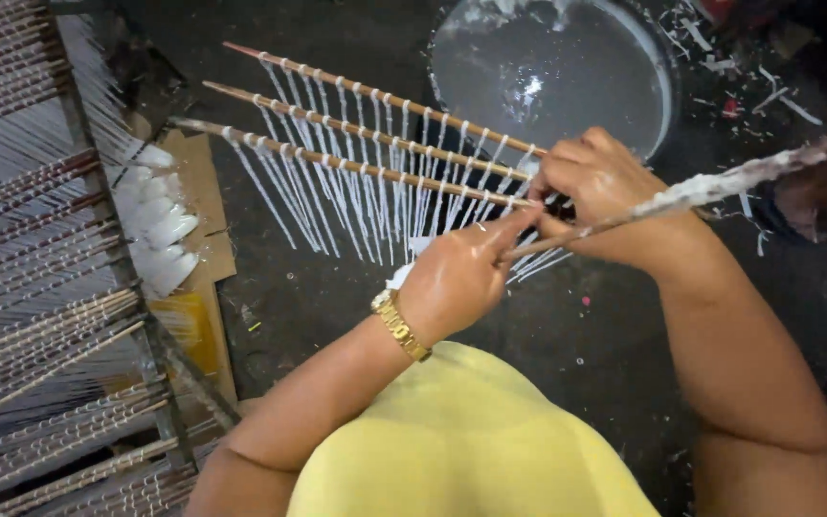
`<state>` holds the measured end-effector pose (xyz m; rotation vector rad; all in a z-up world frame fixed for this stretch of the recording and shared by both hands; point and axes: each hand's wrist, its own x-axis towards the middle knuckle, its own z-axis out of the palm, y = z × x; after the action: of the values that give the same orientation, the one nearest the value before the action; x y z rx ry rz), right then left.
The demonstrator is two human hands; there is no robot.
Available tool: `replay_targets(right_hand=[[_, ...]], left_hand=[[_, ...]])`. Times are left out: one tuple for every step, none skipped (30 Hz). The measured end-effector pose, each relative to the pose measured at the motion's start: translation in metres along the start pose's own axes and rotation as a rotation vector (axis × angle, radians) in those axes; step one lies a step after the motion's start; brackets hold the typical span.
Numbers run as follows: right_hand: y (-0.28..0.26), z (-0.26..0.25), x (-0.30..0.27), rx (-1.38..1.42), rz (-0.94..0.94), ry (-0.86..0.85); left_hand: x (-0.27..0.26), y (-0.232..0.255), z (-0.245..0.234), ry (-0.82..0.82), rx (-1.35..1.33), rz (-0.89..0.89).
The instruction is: Dipping a frame of cotton wicks into a vat of molten wax to create candles, and using a stick to separate wicks.
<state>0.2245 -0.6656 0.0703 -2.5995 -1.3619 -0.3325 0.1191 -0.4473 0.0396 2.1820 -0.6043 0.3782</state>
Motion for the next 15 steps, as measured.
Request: replay_targets(right_hand=[[0.002,0.003,-0.001,0.007,0.0,0.008],[0.003,0.006,-0.002,0.014,0.0,0.017],[-0.003,-0.001,-0.001,0.018,-0.016,0.018],[-0.009,-0.009,0.001,-0.003,-0.012,-0.02],[-0.014,-0.016,0.003,-0.024,-0.008,-0.056],[-0.011,-0.015,0.004,-0.02,-0.025,-0.053],[-0.008,-0.015,0.001,-0.015,-0.013,-0.059],[-0.005,-0.014,-0.002,-0.009,-0.002,-0.064],[-0.001,-0.014,-0.002,-0.004,-0.014,-0.072],[0.003,-0.013,-0.002,-0.024,-0.038,-0.048],[0.007,-0.012,-0.003,-0.046,-0.061,-0.023],[0.011,-0.014,-0.007,-0.044,-0.073,-0.029],[0.016,-0.016,-0.009,-0.076,-0.059,-0.055],[0.021,-0.018,-0.011,-0.109,-0.044,-0.081],[0.027,-0.022,-0.015,-0.108,-0.052,-0.083]], left_hand=[[0.0,-0.001,-0.001,0.0,-0.088,0.023],[-0.001,-0.002,-0.002,0.001,-0.175,0.047],[-0.006,-0.013,-0.008,0.013,-0.165,0.039],[-0.011,-0.024,-0.015,0.033,-0.218,0.025],[-0.014,-0.035,-0.024,0.054,-0.27,0.012],[-0.025,-0.059,-0.033,0.066,-0.259,0.005],[-0.036,-0.081,-0.039,0.322,-1.026,-0.284],[-0.048,-0.103,-0.046,0.585,-1.789,-0.576],[-0.053,-0.104,-0.068,0.602,-1.789,-0.577],[-0.058,-0.105,-0.089,0.602,-1.088,-0.484],[-0.064,-0.106,-0.11,0.556,-0.392,-0.376],[-0.069,-0.106,-0.122,0.568,-0.392,-0.383],[-0.073,-0.106,-0.136,0.592,-0.264,-0.454],[-0.078,-0.107,-0.15,0.614,-0.136,-0.525],[-0.081,-0.113,-0.157,0.62,-0.135,-0.53]])
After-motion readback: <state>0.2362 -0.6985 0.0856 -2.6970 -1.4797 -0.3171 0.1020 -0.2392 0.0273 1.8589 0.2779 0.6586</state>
